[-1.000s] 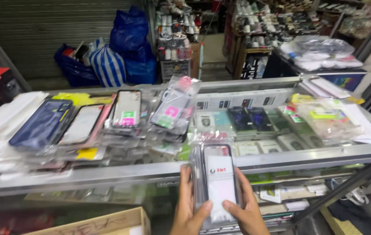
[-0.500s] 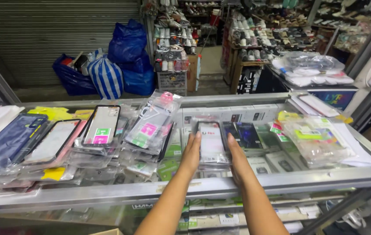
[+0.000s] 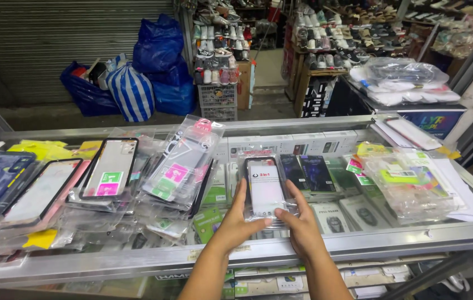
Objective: The person sorts through a cardboard box filled with packaged phone cases. They pick up individual cases, turn them over to view the back, and place them back into the box or onto the glass counter. The person handles various designs, including clear, black, and pink cases.
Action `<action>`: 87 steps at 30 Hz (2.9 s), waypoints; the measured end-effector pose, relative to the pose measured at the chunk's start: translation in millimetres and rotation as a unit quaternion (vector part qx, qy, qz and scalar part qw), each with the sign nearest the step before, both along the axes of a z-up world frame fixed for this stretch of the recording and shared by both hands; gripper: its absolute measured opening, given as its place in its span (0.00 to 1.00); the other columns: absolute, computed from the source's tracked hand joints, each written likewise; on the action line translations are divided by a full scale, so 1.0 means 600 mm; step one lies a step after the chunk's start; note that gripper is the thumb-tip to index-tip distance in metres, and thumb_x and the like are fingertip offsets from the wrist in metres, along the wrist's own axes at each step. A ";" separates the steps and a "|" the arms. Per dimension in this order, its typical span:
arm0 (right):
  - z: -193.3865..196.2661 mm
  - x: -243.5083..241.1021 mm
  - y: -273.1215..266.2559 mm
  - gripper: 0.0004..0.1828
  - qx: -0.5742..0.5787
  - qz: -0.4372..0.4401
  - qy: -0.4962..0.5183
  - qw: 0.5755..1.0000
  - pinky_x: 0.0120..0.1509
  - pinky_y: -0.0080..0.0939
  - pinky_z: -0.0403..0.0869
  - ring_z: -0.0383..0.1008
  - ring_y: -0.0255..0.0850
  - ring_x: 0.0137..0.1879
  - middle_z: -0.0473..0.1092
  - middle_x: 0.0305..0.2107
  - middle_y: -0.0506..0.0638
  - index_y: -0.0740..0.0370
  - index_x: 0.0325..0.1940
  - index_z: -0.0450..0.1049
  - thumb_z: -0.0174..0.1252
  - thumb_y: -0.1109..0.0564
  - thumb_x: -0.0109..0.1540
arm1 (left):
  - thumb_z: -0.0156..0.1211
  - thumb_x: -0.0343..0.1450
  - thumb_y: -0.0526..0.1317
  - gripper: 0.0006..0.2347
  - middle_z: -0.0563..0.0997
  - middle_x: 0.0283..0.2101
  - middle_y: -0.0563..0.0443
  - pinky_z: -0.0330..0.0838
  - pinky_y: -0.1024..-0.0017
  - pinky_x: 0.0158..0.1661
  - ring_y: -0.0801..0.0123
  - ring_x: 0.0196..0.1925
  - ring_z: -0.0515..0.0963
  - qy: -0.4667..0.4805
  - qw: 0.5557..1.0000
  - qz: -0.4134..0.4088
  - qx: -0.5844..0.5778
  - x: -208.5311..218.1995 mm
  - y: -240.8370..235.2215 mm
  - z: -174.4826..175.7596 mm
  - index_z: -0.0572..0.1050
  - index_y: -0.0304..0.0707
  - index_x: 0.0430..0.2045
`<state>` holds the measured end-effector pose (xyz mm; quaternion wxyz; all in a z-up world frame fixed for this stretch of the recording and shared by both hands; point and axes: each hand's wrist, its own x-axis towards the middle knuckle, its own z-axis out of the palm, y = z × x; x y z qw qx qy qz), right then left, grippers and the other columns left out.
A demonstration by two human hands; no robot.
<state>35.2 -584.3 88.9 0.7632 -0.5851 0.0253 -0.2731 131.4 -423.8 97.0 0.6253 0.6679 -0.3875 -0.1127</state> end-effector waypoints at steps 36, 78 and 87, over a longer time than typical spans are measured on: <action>-0.154 -0.114 0.455 0.17 -0.388 -0.039 -0.149 0.909 0.74 0.48 0.67 0.67 0.50 0.68 0.67 0.59 0.59 0.64 0.58 0.71 0.59 0.65 0.65 | 0.60 0.66 0.31 0.21 0.75 0.57 0.36 0.66 0.52 0.61 0.42 0.60 0.73 -0.257 0.828 0.477 0.144 -0.261 0.705 -0.271 0.71 0.31 0.55; -0.622 0.023 0.803 0.41 -0.452 0.031 0.573 0.682 0.72 0.51 0.66 0.63 0.67 0.70 0.58 0.66 0.77 0.62 0.80 0.48 0.51 0.52 0.65 | 0.44 0.75 0.34 0.21 0.78 0.52 0.26 0.81 0.52 0.44 0.42 0.47 0.84 0.068 0.772 0.287 0.563 -0.043 1.038 -0.622 0.58 0.20 0.63; -0.549 0.068 0.861 0.23 -0.500 0.047 0.616 0.607 0.66 0.59 0.71 0.68 0.68 0.65 0.60 0.63 0.71 0.57 0.70 0.59 0.44 0.57 0.70 | 0.59 0.69 0.37 0.26 0.79 0.47 0.28 0.78 0.50 0.46 0.39 0.46 0.82 0.088 0.800 0.272 0.527 -0.044 1.056 -0.571 0.60 0.24 0.60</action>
